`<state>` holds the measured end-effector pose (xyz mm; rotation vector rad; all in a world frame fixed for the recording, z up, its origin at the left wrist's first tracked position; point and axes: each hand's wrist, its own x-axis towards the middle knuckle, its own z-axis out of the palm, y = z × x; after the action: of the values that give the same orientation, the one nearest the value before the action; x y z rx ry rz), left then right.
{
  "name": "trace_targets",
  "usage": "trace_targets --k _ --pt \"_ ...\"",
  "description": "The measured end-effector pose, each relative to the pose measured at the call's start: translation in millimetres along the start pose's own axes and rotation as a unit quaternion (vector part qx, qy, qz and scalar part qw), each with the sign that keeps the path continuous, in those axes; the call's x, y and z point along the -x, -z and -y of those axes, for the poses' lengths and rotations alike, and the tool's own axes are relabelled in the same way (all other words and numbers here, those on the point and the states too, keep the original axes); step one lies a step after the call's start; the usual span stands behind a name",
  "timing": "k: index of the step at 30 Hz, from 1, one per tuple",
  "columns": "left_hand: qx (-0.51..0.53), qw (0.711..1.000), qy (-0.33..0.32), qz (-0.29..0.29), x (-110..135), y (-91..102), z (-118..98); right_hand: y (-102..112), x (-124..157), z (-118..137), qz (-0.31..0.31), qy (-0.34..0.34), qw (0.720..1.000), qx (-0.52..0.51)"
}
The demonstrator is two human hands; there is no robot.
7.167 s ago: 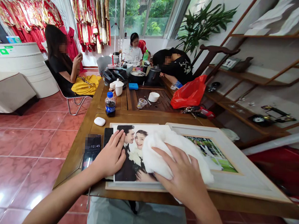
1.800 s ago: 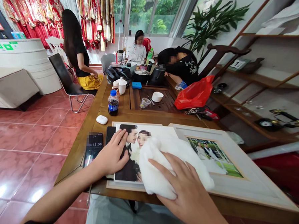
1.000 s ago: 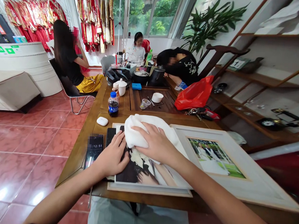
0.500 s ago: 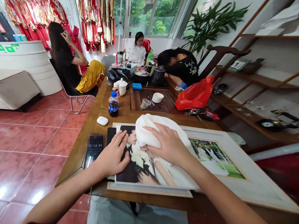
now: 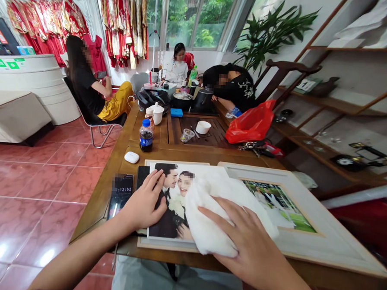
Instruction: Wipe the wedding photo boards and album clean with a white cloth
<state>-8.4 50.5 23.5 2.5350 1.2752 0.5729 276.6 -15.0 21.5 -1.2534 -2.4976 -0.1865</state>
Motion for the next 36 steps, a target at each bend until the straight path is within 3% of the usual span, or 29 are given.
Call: trace_targets --k 11,22,27,36 --pt "-0.005 1.000 -0.004 0.012 0 1.0 1 -3 3 -19 0.006 -0.054 0.998 0.023" --pt "0.003 1.000 -0.013 -0.001 2 -3.0 4 -14 -66 -55 0.047 -0.133 0.990 0.008" --pt "0.005 1.000 -0.016 -0.008 2 -2.9 5 -16 -83 -67 0.042 -0.137 0.990 0.012" --pt "-0.001 1.000 -0.012 -0.005 1 -2.3 3 -19 -69 -89 0.025 -0.156 0.987 0.021"
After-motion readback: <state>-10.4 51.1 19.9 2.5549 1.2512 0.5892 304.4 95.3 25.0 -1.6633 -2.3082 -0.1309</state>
